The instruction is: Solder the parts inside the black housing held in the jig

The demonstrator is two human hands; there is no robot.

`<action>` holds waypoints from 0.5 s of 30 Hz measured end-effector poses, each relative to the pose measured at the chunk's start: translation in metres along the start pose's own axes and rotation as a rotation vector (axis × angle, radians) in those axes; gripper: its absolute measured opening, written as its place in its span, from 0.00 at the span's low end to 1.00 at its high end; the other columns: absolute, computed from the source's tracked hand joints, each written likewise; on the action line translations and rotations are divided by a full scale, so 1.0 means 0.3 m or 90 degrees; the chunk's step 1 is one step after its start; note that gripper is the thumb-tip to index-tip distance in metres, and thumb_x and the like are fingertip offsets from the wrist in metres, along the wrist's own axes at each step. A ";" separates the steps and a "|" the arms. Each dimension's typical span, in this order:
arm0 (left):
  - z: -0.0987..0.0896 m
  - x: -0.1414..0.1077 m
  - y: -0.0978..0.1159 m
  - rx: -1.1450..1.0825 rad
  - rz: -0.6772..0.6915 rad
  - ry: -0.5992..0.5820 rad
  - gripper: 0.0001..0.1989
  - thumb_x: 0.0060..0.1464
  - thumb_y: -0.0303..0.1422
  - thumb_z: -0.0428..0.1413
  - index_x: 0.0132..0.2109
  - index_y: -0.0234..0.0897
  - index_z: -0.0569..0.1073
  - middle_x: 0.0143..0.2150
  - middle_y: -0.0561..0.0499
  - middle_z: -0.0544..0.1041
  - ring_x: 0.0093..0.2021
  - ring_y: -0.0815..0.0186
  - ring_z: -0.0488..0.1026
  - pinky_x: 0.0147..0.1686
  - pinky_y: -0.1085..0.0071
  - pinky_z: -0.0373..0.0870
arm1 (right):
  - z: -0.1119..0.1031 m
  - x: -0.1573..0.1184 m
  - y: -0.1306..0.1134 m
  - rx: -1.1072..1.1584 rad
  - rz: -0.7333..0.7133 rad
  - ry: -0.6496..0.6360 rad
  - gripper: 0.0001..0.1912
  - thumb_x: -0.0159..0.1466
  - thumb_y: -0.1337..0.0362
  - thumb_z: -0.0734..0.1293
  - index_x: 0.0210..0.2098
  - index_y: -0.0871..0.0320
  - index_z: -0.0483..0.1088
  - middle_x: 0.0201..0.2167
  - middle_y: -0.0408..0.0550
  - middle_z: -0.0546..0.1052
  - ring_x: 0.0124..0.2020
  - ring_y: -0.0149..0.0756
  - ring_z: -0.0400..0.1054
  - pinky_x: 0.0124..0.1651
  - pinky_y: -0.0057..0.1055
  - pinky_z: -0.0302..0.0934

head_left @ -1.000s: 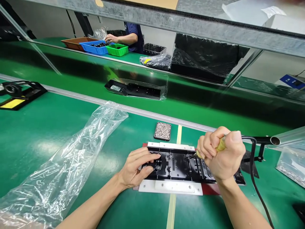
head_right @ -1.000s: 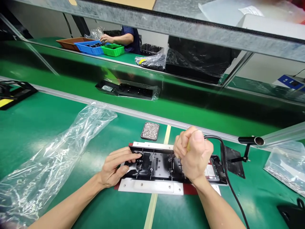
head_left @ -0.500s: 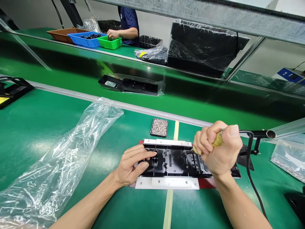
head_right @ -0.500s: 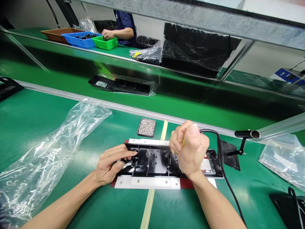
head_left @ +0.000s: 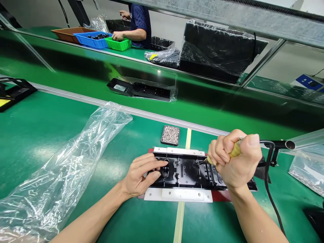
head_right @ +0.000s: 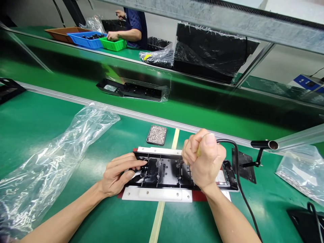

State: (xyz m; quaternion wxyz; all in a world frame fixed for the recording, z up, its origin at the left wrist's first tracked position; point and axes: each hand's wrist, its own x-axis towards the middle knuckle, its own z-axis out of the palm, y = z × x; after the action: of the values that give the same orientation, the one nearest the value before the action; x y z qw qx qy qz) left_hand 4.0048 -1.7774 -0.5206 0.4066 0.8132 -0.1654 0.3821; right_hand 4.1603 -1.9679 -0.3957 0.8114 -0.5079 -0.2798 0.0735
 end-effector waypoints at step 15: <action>0.002 -0.005 -0.001 -0.008 -0.010 0.000 0.15 0.73 0.30 0.53 0.59 0.30 0.77 0.34 0.46 0.78 0.33 0.63 0.72 0.34 0.65 0.68 | -0.003 0.003 -0.003 -0.002 0.006 -0.002 0.32 0.67 0.41 0.70 0.20 0.56 0.60 0.12 0.35 0.53 0.13 0.25 0.45 0.15 0.23 0.46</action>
State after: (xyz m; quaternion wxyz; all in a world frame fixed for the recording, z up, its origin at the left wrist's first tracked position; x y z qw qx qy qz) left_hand 4.0043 -1.7778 -0.5221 0.4144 0.8121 -0.1615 0.3778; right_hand 4.1614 -1.9685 -0.3947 0.8096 -0.5105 -0.2791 0.0778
